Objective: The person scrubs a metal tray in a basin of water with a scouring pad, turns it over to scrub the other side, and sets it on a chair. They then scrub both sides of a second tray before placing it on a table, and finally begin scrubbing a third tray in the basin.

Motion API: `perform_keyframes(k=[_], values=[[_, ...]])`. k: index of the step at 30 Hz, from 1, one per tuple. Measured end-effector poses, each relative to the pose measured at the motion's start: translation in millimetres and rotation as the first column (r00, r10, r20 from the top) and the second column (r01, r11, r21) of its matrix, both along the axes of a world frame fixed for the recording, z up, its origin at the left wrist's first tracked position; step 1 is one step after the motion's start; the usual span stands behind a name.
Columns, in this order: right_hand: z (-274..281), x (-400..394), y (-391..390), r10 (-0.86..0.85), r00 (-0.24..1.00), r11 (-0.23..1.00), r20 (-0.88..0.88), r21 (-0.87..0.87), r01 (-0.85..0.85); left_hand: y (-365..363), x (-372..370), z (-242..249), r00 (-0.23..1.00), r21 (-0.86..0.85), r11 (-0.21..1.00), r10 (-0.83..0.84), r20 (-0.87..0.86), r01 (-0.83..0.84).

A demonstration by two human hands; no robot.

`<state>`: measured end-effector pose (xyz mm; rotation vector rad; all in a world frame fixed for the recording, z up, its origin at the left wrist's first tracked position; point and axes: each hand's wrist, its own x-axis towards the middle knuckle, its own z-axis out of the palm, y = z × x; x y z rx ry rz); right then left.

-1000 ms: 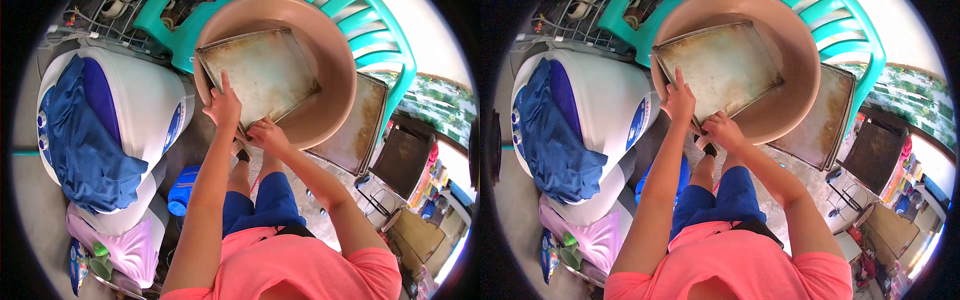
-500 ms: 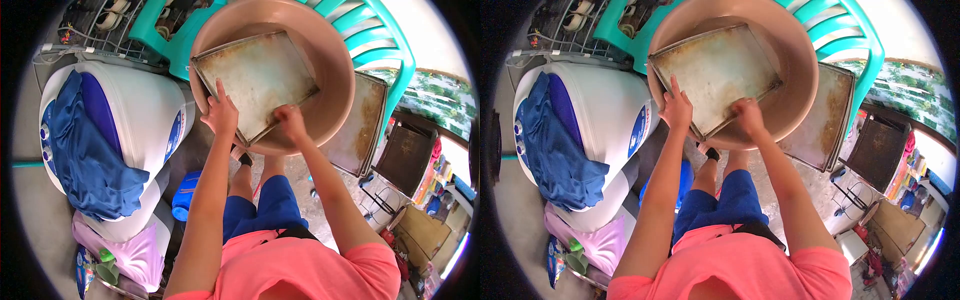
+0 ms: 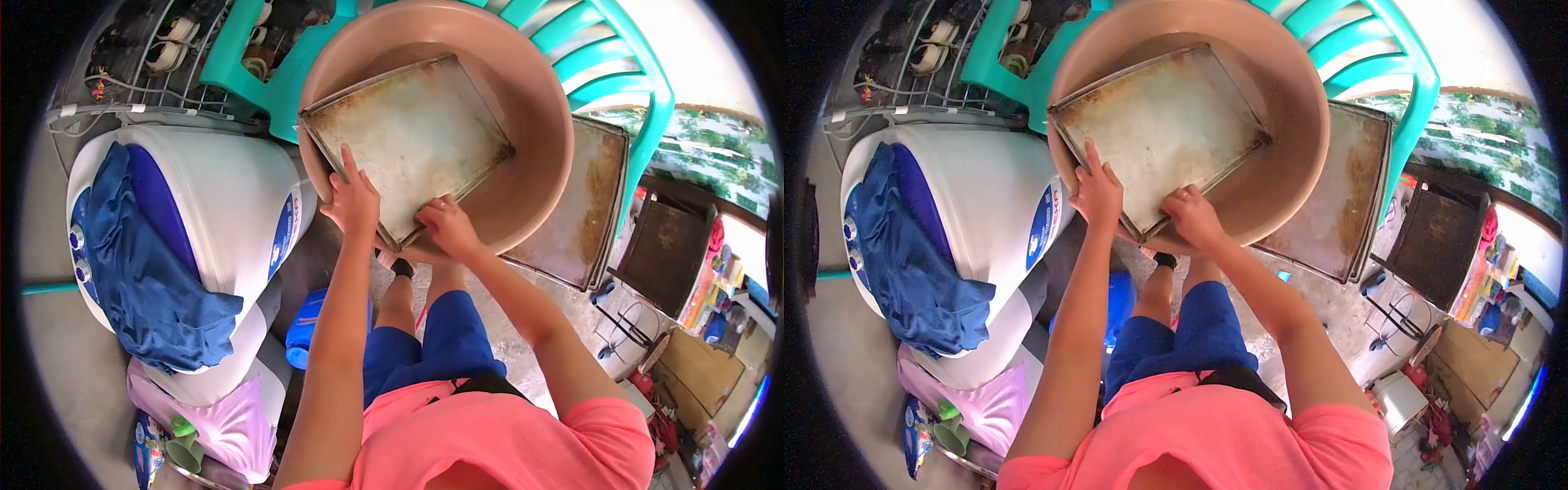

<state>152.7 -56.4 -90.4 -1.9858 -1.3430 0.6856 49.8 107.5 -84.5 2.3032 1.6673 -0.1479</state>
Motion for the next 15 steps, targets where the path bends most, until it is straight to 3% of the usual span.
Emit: perform_keyframes(k=[2,4,5,8,9,10,12,15], values=[[-5,10,-3,-0.037,0.999,0.999,0.012,-0.026,0.038,-5,-4,0,1.000,-0.021,1.000,0.002,-0.012,-0.002],[-25,40,-4,-0.258,0.961,0.959,0.103,-0.098,0.267,-1,-1,-1,1.000,-0.004,1.000,0.008,0.004,-0.008],[-39,55,-5,-0.278,0.947,0.952,0.160,-0.081,0.294,-1,-1,-2,1.000,0.016,1.000,0.004,0.002,-0.004],[-16,18,3,-0.147,0.987,0.984,0.066,-0.091,0.153,-2,0,-4,1.000,0.046,0.999,-0.003,-0.008,0.003],[-8,0,2,-0.095,0.994,0.995,-0.046,0.025,0.096,-2,0,-1,1.000,0.032,0.999,-0.002,-0.012,0.003],[-7,-8,0,-0.060,0.992,0.998,-0.108,0.020,0.062,-3,-1,0,1.000,0.018,1.000,-0.002,-0.017,0.003],[-13,12,-2,-0.085,0.996,0.995,-0.015,-0.047,0.085,-5,-4,-4,1.000,0.009,1.000,-0.003,-0.007,0.003],[-47,59,-3,-0.455,0.879,0.884,0.144,-0.047,0.465,-3,-1,-3,1.000,0.026,1.000,-0.003,0.002,0.003]])
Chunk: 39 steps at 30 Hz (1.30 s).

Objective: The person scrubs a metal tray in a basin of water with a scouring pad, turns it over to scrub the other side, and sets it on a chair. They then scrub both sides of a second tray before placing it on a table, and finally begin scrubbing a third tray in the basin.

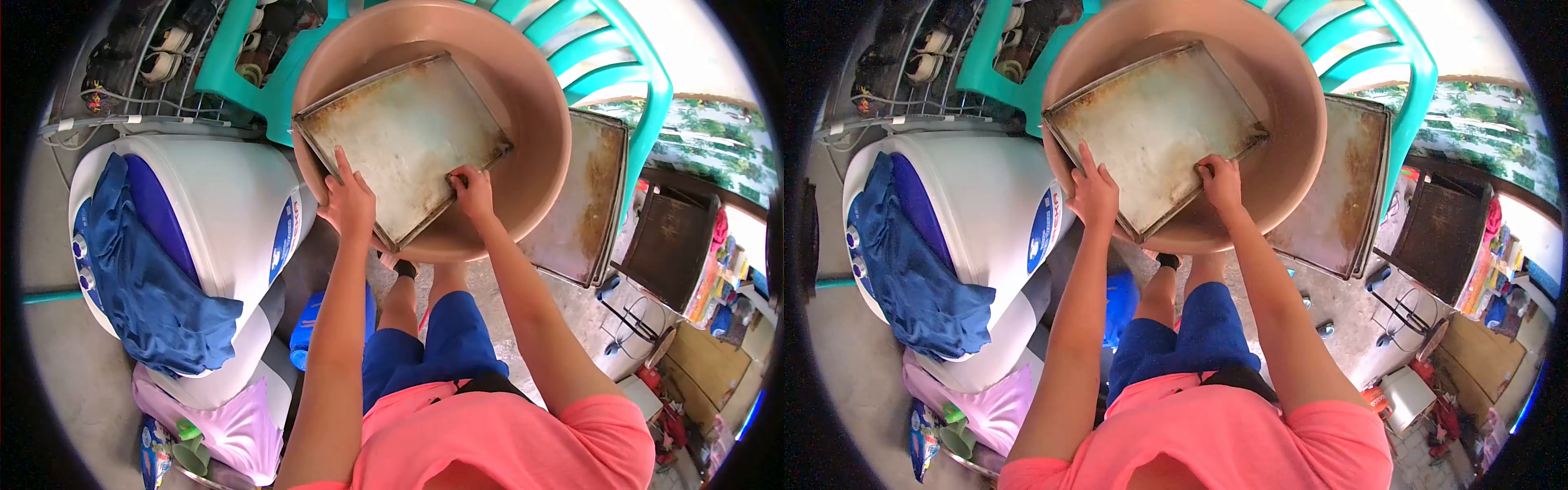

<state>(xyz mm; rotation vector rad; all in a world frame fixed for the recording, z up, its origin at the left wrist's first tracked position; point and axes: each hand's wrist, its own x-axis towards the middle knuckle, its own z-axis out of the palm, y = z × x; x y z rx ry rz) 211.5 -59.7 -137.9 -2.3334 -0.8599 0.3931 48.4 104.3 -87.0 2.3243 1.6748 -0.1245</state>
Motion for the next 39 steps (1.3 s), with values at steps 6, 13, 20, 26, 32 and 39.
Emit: perform_keyframes(k=[6,13,20,26,32,39], values=[[36,-67,4,0.247,0.956,0.964,-0.158,0.138,-0.226,-1,-2,-1,1.000,-0.031,1.000,0.005,-0.010,-0.006],[26,-59,17,0.088,0.982,0.996,-0.166,-0.011,-0.091,0,2,0,1.000,0.022,1.000,0.009,-0.016,-0.009],[-20,6,29,-0.197,0.974,0.980,-0.114,-0.023,0.195,1,1,0,0.999,-0.022,0.999,0.030,0.017,-0.030],[14,-73,56,0.150,0.973,0.959,-0.175,0.266,-0.101,1,1,0,0.999,-0.029,0.999,0.026,-0.018,-0.027],[-46,73,8,-0.345,0.929,0.926,-0.134,-0.210,0.313,1,1,-3,1.000,0.007,1.000,0.030,-0.001,-0.030],[-6,5,-2,0.181,0.975,0.983,-0.125,0.029,-0.179,1,1,-8,0.999,0.018,0.999,0.048,0.019,-0.049]])
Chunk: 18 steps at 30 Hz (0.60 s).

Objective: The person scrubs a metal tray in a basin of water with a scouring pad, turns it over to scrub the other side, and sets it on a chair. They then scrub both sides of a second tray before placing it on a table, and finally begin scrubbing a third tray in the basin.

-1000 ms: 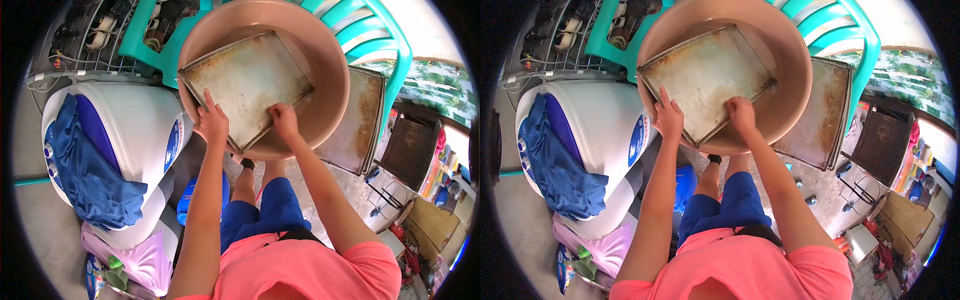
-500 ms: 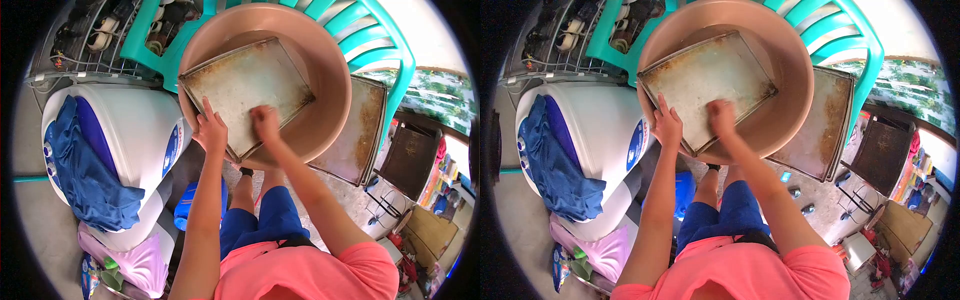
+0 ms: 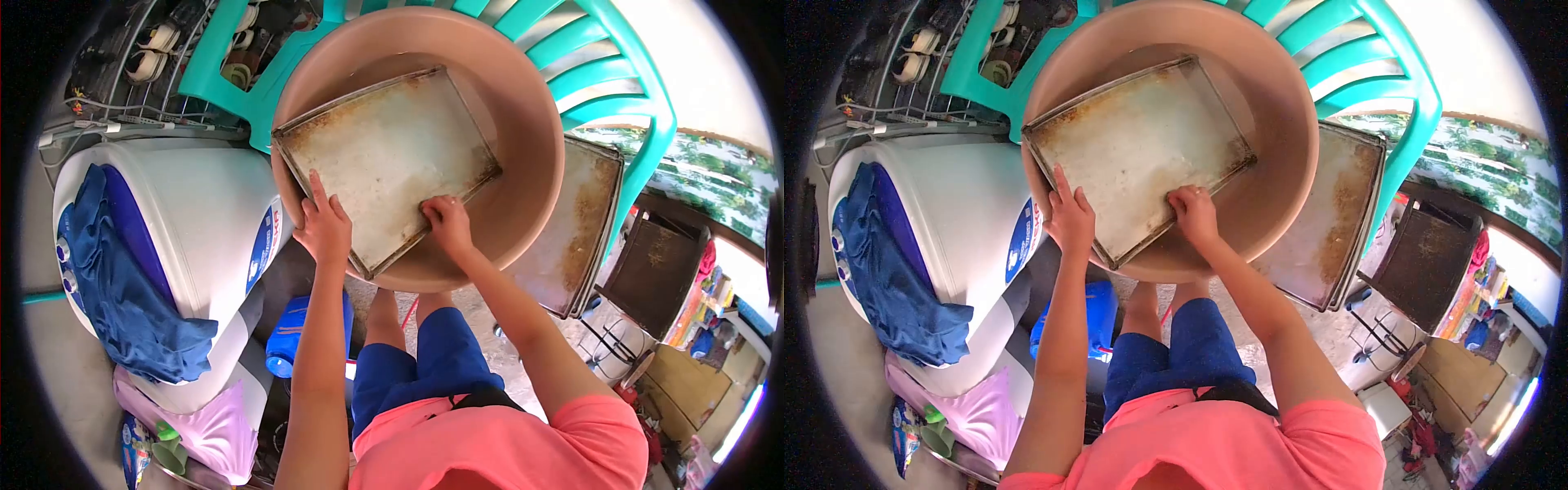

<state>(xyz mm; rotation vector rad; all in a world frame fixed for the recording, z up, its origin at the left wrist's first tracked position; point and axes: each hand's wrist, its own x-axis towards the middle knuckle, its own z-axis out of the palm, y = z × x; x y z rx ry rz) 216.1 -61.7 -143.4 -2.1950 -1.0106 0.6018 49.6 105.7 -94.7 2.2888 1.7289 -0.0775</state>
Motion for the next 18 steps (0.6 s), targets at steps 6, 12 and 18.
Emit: perform_keyframes(k=[6,12,18], values=[[-49,84,2,-0.370,0.929,0.908,-0.025,-0.219,0.356,-2,1,2,0.999,0.043,0.999,0.012,0.042,-0.014],[-2,8,17,0.055,0.998,0.993,-0.025,0.109,-0.052,-2,-1,-5,0.999,0.098,0.995,-0.009,0.050,0.004],[-57,103,1,-0.282,0.948,0.934,0.150,-0.182,0.307,-2,-1,-6,0.998,0.156,0.988,-0.015,0.053,0.007]])
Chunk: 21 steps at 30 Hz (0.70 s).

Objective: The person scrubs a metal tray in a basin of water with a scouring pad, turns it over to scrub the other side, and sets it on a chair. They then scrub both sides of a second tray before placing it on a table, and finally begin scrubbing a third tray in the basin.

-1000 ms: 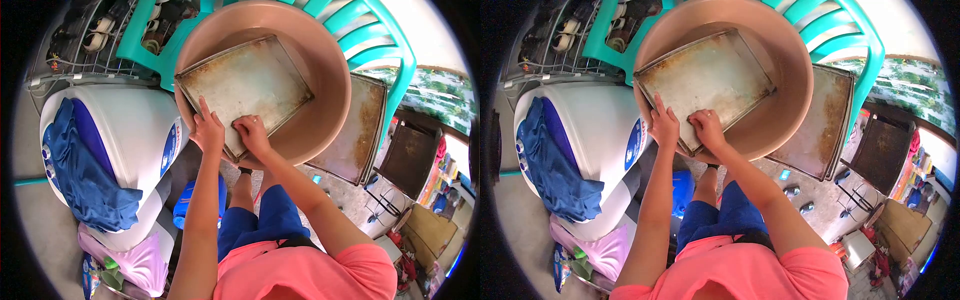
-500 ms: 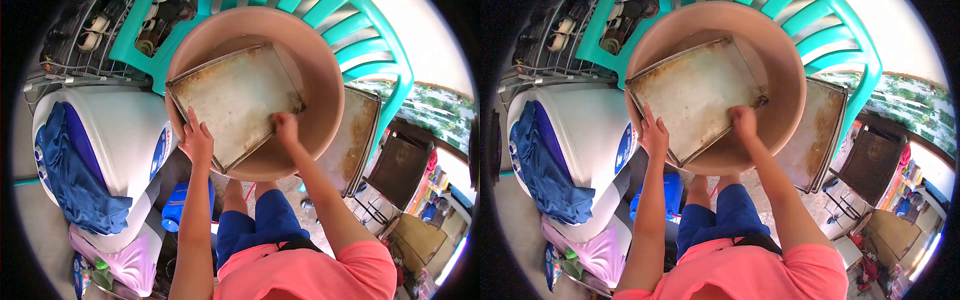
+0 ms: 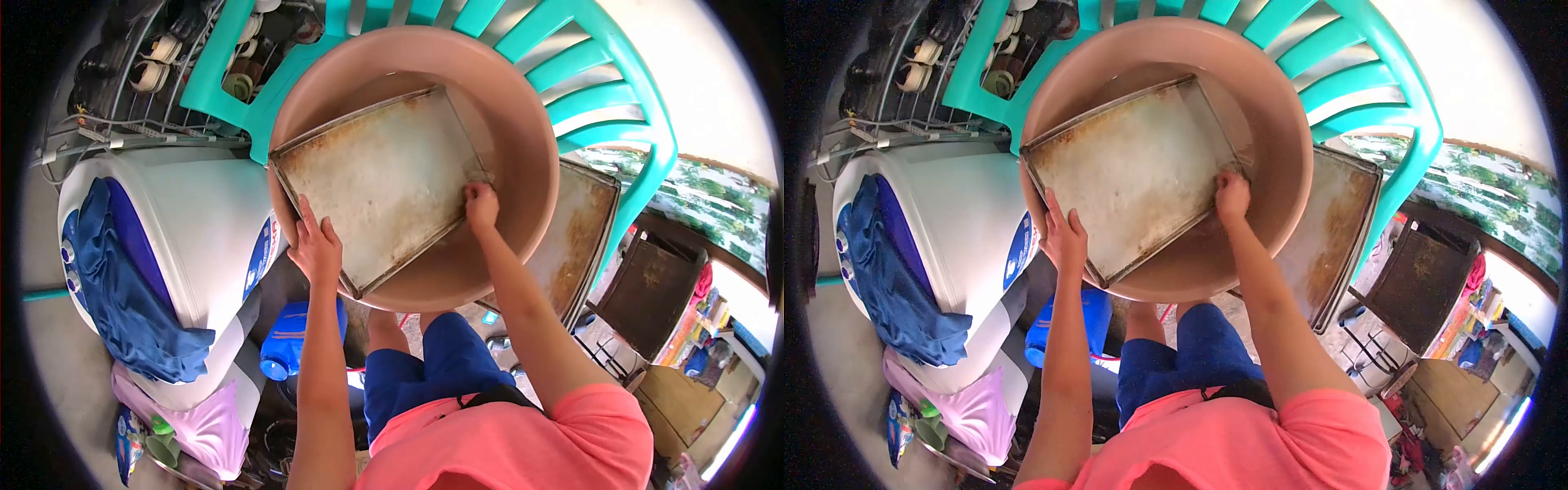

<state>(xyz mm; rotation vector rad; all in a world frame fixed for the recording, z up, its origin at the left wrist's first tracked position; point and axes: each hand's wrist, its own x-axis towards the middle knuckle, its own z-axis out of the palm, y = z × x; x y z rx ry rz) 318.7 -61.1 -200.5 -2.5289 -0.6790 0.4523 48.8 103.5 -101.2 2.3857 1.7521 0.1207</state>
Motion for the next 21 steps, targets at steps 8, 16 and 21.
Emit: perform_keyframes(k=[8,16,21], values=[[7,9,-26,0.108,0.985,0.988,-0.136,-0.097,-0.122,-1,-2,-2,1.000,-0.020,1.000,0.001,0.006,-0.001],[18,-23,-33,0.190,0.982,0.979,-0.008,-0.074,-0.190,-2,-3,-3,1.000,-0.010,1.000,-0.006,0.029,0.006],[-10,40,-14,-0.051,0.998,0.967,-0.019,-0.252,0.045,1,1,1,1.000,0.021,1.000,0.002,-0.017,-0.002]])
